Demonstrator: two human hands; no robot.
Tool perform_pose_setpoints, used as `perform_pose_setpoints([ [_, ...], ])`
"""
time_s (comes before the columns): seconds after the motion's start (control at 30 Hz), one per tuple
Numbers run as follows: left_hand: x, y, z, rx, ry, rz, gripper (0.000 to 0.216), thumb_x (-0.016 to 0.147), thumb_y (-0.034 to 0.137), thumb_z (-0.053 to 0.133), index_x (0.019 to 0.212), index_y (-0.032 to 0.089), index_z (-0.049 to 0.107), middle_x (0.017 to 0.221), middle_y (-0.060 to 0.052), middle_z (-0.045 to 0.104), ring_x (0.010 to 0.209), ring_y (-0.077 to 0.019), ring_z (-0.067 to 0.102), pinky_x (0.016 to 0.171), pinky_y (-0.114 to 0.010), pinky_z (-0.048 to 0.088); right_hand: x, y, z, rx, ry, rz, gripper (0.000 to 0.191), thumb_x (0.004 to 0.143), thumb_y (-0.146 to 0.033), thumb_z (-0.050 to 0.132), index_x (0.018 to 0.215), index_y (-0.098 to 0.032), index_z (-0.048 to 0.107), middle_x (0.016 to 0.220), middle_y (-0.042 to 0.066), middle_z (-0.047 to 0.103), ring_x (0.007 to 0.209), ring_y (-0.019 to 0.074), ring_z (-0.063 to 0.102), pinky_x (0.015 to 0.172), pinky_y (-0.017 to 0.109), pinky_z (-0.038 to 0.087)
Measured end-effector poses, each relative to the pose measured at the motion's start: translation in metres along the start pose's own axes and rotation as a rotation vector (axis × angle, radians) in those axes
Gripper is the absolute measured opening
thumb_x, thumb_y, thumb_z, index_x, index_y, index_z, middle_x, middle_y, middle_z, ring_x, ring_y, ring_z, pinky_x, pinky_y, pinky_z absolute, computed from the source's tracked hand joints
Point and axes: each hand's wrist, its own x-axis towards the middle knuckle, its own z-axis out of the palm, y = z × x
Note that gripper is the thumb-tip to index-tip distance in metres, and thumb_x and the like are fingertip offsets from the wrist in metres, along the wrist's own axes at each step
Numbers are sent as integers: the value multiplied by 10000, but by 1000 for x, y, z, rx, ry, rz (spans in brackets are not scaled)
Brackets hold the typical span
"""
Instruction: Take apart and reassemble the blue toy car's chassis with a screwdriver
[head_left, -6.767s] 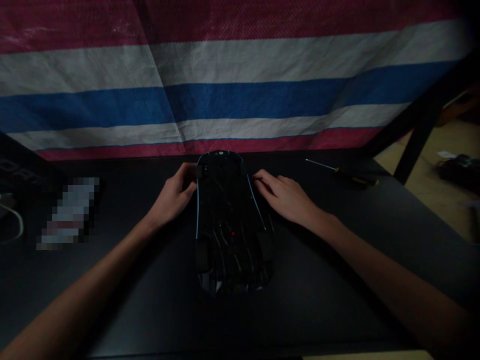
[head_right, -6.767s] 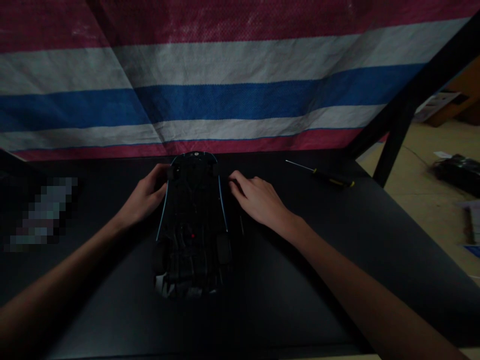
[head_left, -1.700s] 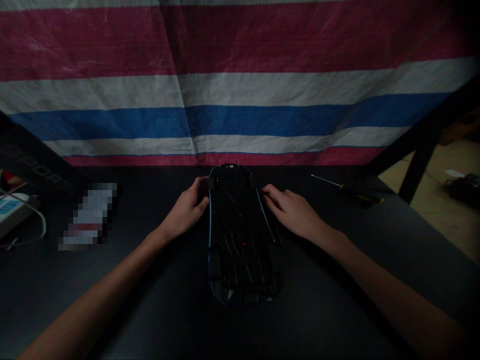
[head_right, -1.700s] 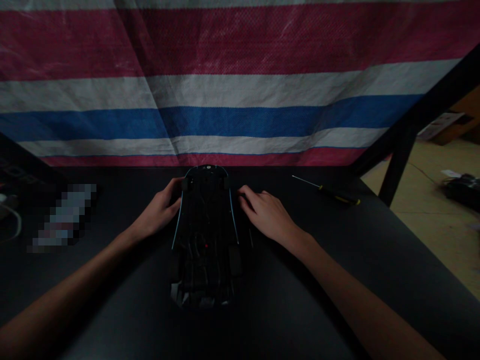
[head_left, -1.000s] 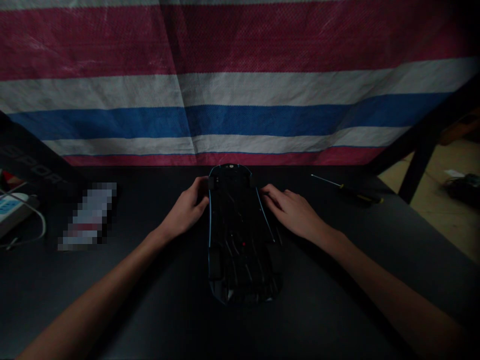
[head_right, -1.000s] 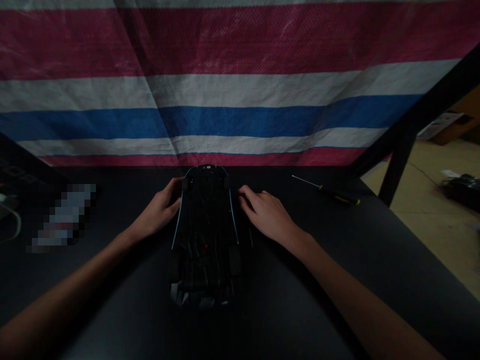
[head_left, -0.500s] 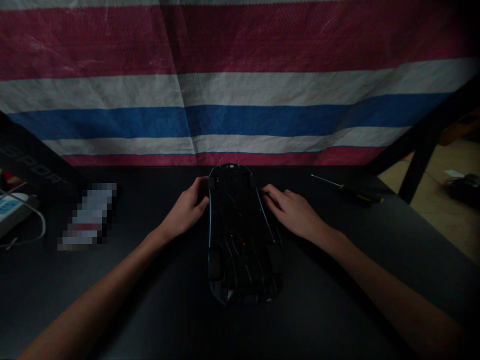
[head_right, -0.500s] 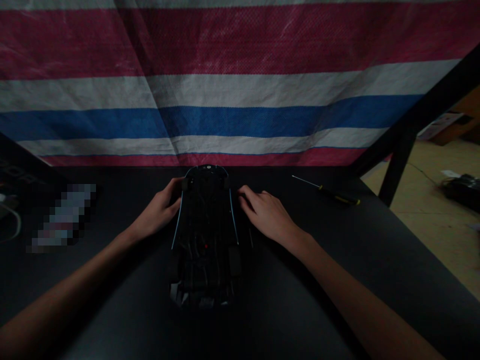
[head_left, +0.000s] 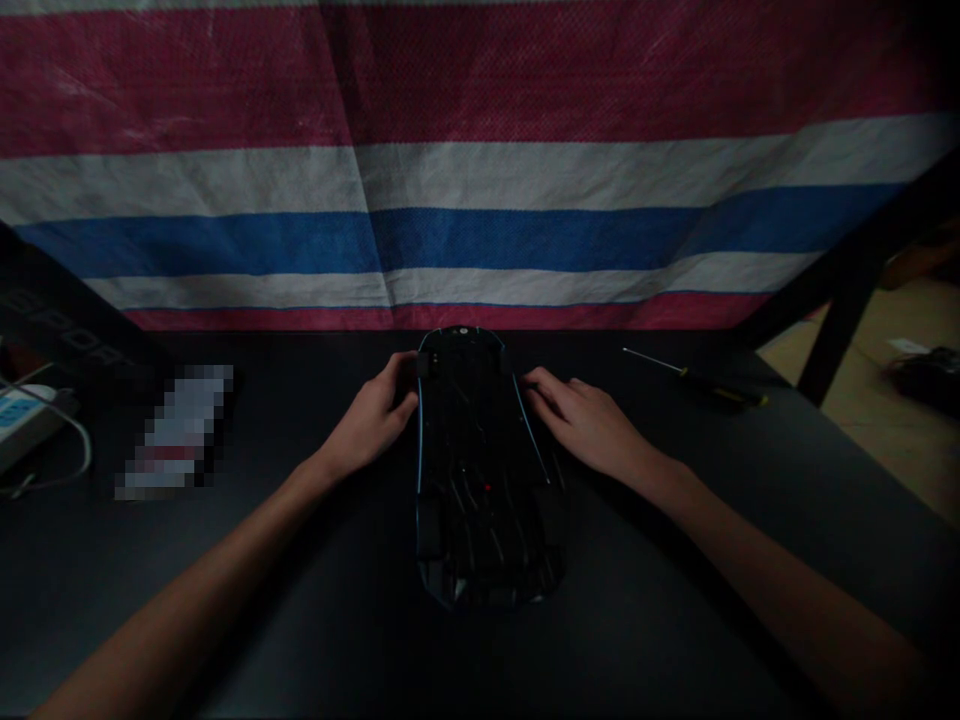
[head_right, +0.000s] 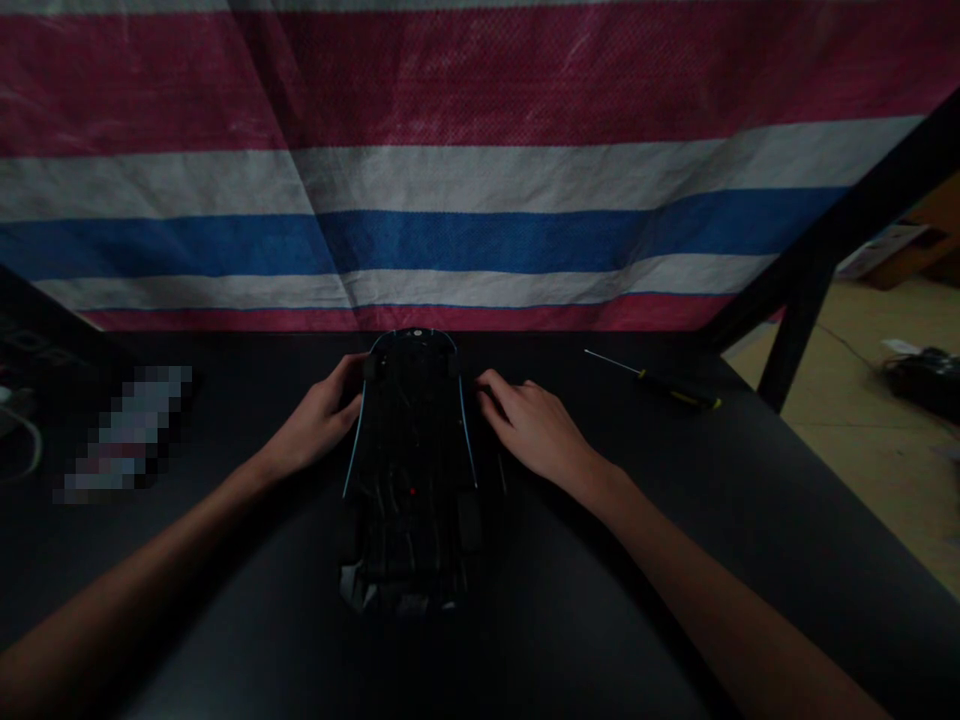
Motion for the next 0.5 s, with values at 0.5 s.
perform_pose_setpoints([
  [0.5,0,-3,0,17,3,9,426,1022,270,501,1435,174,479,1359,-125,666,1172,-264,682,1062,-446,518,-1,1,2,-4,28,-13,294,1087,-335,362,1258,-236,580,979,56,763,791,212,696,727,345,477],
])
